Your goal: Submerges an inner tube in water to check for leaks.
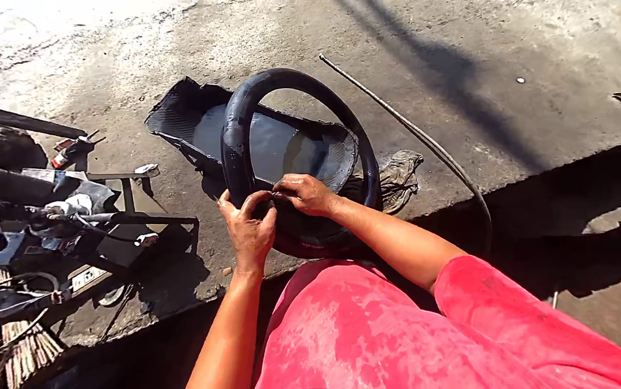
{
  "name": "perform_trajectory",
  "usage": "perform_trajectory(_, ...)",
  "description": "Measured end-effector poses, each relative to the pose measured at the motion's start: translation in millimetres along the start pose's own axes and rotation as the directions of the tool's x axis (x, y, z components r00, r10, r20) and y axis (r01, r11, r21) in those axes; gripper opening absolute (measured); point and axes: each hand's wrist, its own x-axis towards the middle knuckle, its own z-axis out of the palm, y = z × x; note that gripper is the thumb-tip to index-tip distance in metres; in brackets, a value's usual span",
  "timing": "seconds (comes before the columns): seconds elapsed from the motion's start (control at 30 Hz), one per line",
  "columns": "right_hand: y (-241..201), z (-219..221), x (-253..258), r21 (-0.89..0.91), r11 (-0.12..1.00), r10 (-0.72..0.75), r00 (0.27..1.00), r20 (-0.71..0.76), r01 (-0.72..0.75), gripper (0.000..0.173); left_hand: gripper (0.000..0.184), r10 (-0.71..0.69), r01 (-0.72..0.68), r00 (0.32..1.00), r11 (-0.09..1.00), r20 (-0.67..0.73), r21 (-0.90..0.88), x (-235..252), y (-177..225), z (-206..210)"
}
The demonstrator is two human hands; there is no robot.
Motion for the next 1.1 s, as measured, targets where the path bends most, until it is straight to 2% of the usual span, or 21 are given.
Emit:
perform_trajectory(0.13, -1.4, -26.9, -6.5, 0.021, 1.0, -0.016, 0.989, -0.147, 0.019, 0.016, 0.04, 0.057, -0.063, 0.997, 0.989, -0.049, -0.135, 12.0, 35.0, 8.3)
perform_trajectory(0.2, -1.3, -41.1, -13.9, 0.054, 0.998, 0.02, 0.977, -0.213, -0.009, 0.016, 0.056, 0.067, -0.08, 0.996, 0.972, -0.062, -0.222, 15.7, 54.4, 13.6)
perform_trajectory(0.3, 2.7, -61.1, -31.8, 0.257, 0.954, 0.222, 0.94, -0.257, -0.155, 0.019, 0.087, 0.077, -0.097, 0.995, 0.914, -0.064, -0.394, 20.2, 88.9, 24.7)
perform_trajectory(0.37, -3.3, -80.5, -47.3, 0.499, 0.816, 0.427, 0.886, -0.179, -0.292, 0.021, 0.098, 0.094, -0.11, 0.994, 0.86, -0.058, -0.498, 24.2, 116.5, 34.3)
perform_trajectory(0.43, -17.0, -102.9, -64.8, 0.651, 0.684, 0.518, 0.847, -0.117, -0.329, 0.024, 0.092, 0.121, -0.133, 0.991, 0.813, -0.059, -0.566, 27.3, 143.4, 46.5)
perform_trajectory(0.5, -35.0, -129.3, -79.7, 0.73, 0.611, 0.545, 0.831, -0.108, -0.306, 0.027, 0.081, 0.157, -0.165, 0.985, 0.761, -0.069, -0.627, 30.9, 169.4, 62.6)
perform_trajectory(0.6, -55.7, -165.6, -95.1, 0.75, 0.636, 0.523, 0.815, -0.251, -0.178, 0.03, 0.069, 0.235, -0.172, 0.972, 0.725, 0.005, -0.667, 37.3, 197.4, 88.4)
perform_trajectory(0.67, -65.5, -185.8, -98.6, 0.762, 0.641, 0.554, 0.744, -0.374, -0.094, 0.023, 0.059, 0.334, -0.164, 0.93, 0.747, 0.151, -0.644, 43.2, 207.6, 101.1)
perform_trajectory(0.7, -67.7, -195.0, -102.0, 0.763, 0.642, 0.581, 0.694, -0.424, -0.071, 0.022, 0.057, 0.402, -0.179, 0.884, 0.763, 0.24, -0.621, 46.9, 211.5, 104.6)
perform_trajectory(0.73, -69.1, -203.2, -106.7, 0.772, 0.633, 0.621, 0.635, -0.459, -0.06, 0.023, 0.056, 0.476, -0.222, 0.818, 0.78, 0.324, -0.585, 50.5, 215.3, 106.6)
perform_trajectory(0.8, -71.7, -215.3, -118.6, 0.814, 0.581, 0.708, 0.505, -0.493, -0.019, 0.036, 0.059, 0.594, -0.367, 0.66, 0.789, 0.459, -0.493, 55.6, 221.9, 110.0)
perform_trajectory(0.87, -74.0, -220.7, -122.2, 0.819, 0.574, 0.767, 0.351, -0.537, 0.0, 0.038, 0.06, 0.67, -0.497, 0.539, 0.742, 0.511, -0.45, 54.4, 226.8, 113.1)
perform_trajectory(0.9, -74.1, -221.6, -123.0, 0.794, 0.607, 0.764, 0.279, -0.582, -0.006, 0.037, 0.059, 0.685, -0.518, 0.499, 0.727, 0.532, -0.451, 50.5, 227.9, 111.8)
perform_trajectory(1.0, -81.3, -241.0, -135.4, 0.628, 0.777, 0.628, 0.107, -0.771, -0.032, 0.032, 0.049, 0.709, -0.478, 0.474, 0.705, 0.522, -0.524, 32.6, 218.6, 97.8)
perform_trajectory(1.07, -109.7, -269.8, -159.9, 0.509, 0.861, 0.507, 0.064, -0.86, 0.014, 0.025, 0.042, 0.742, -0.422, 0.471, 0.664, 0.476, -0.618, 23.2, 197.1, 81.6)
perform_trajectory(1.1, -127.4, -284.1, -179.8, 0.452, 0.891, 0.449, 0.067, -0.891, 0.04, 0.025, 0.039, 0.75, -0.393, 0.473, 0.65, 0.463, -0.651, 17.6, 181.2, 72.1)
